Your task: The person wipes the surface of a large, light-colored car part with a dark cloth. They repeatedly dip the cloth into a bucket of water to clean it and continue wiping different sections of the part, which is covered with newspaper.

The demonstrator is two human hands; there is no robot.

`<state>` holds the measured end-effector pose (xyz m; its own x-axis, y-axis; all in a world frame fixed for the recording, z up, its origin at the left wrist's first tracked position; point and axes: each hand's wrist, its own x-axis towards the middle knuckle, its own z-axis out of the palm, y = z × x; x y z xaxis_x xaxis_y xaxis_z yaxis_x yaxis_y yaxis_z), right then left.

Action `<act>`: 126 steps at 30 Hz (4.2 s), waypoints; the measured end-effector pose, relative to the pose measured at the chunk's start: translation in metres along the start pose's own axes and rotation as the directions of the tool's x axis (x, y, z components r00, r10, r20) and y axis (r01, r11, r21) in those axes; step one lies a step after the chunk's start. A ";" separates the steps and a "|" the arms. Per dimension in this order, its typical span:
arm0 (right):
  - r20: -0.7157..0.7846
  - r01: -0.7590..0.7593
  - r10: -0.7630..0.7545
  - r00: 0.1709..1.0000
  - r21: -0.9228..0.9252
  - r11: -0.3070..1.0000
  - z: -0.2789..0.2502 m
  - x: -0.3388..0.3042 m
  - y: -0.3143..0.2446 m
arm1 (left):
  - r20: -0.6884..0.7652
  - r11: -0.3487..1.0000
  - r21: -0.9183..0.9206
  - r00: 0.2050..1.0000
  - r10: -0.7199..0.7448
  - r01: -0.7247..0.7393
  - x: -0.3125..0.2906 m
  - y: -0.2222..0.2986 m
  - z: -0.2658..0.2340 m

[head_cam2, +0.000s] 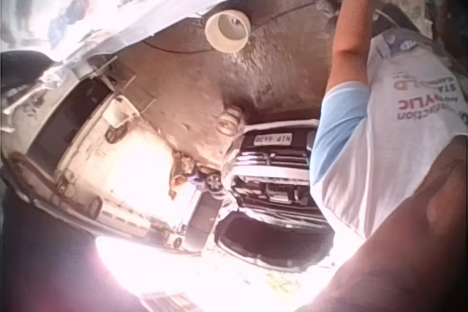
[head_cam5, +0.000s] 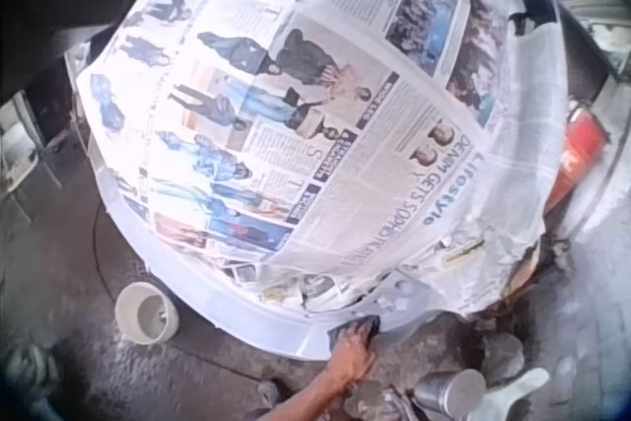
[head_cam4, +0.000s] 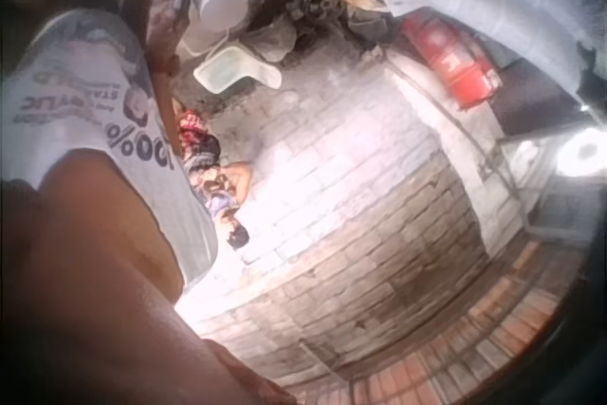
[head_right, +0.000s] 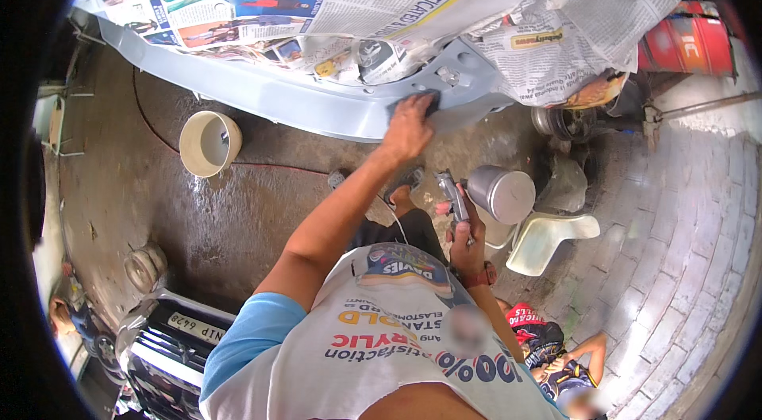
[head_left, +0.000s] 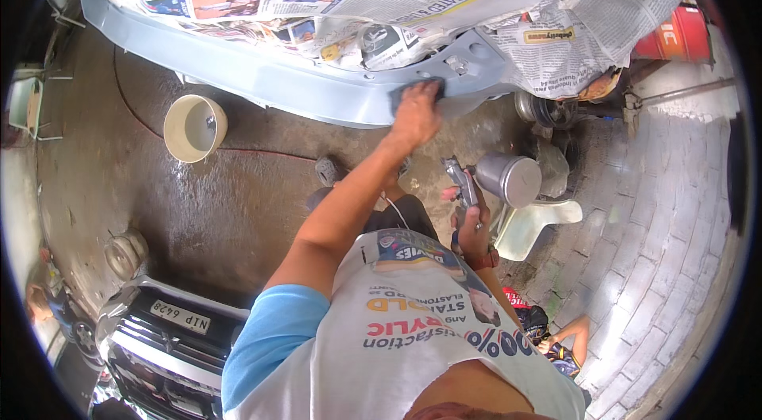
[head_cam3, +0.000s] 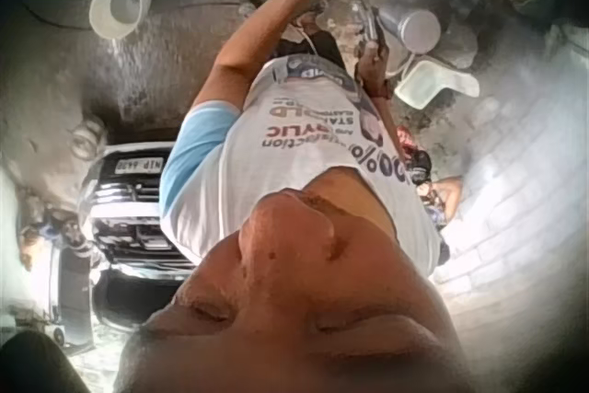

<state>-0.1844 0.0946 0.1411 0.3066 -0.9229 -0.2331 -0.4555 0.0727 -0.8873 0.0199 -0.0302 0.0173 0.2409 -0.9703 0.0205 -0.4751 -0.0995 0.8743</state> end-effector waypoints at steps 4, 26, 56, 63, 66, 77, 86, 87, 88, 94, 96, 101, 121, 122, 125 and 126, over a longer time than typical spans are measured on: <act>0.013 0.021 -0.021 1.000 0.014 1.000 0.002 0.001 -0.009 | 0.032 0.976 -0.189 0.993 0.117 -0.109 -0.011 0.012 -0.025; 0.082 -0.094 0.095 0.992 -0.019 0.995 0.019 -0.002 0.005 | -0.167 0.586 0.659 0.852 -0.497 0.471 -0.009 -0.268 -0.182; 0.252 0.045 -0.055 0.966 0.047 0.998 0.024 0.023 -0.012 | 0.146 0.905 0.391 0.960 -0.241 0.167 -0.031 -0.136 0.014; 0.106 0.085 -0.099 0.989 0.131 0.988 -0.011 0.026 -0.013 | 0.161 0.999 -0.004 0.986 -0.036 0.038 -0.021 -0.046 -0.006; 0.101 0.150 -0.162 0.982 0.119 0.982 -0.039 0.036 -0.008 | 0.039 0.998 -0.064 0.999 -0.013 0.015 -0.025 0.003 -0.005; 0.184 0.219 -0.268 0.946 0.248 0.944 -0.127 0.052 0.027 | -0.067 0.634 -0.718 0.878 -0.474 0.287 0.019 0.076 -0.050; 0.245 0.254 -0.316 0.916 0.253 0.933 -0.193 0.059 0.062 | -0.383 0.986 0.162 0.919 0.095 -0.035 0.015 0.156 -0.029; 0.254 0.262 -0.330 0.909 0.269 0.927 -0.199 0.061 0.062 | -0.367 0.989 0.145 0.928 0.066 -0.013 0.012 0.157 -0.030; 0.256 0.264 -0.339 0.905 0.286 0.921 -0.205 0.063 0.060 | -0.310 0.991 0.127 0.951 0.010 0.031 0.008 0.159 -0.034; 0.358 0.245 -0.396 0.846 0.398 0.884 -0.233 0.071 0.046 | -0.409 0.992 0.126 0.912 0.032 0.022 -0.045 0.133 0.015; 0.373 0.260 -0.421 0.827 0.409 0.875 -0.238 0.072 0.046 | -0.458 0.979 -0.144 0.868 -0.195 0.144 -0.058 0.118 0.043; 0.335 0.272 -0.429 0.839 0.424 0.864 -0.247 0.070 0.063 | -0.473 0.733 -0.680 0.767 -0.434 -0.005 -0.036 0.161 0.087; 0.137 0.221 -0.293 0.946 0.387 0.895 -0.287 0.059 0.104 | -0.180 0.605 0.783 0.984 0.002 0.142 -0.047 0.072 0.139; 0.149 0.221 -0.298 0.943 0.391 0.894 -0.285 0.057 0.105 | -0.190 0.592 0.786 0.981 -0.046 0.180 -0.053 0.063 0.137; 0.194 0.176 -0.284 0.939 0.439 0.881 -0.275 0.055 0.103 | -0.316 0.667 0.580 0.883 -0.346 0.469 -0.072 0.044 0.151; 0.207 0.159 -0.270 0.940 0.437 0.886 -0.271 0.056 0.104 | -0.258 0.700 0.530 0.877 -0.405 0.479 -0.077 0.035 0.153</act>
<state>-0.4413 -0.0519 0.1432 0.5844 -0.8092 -0.0615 0.0103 0.0832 -0.9965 -0.1448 0.0073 -0.0278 0.6218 -0.7543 -0.2108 -0.6660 -0.6508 0.3644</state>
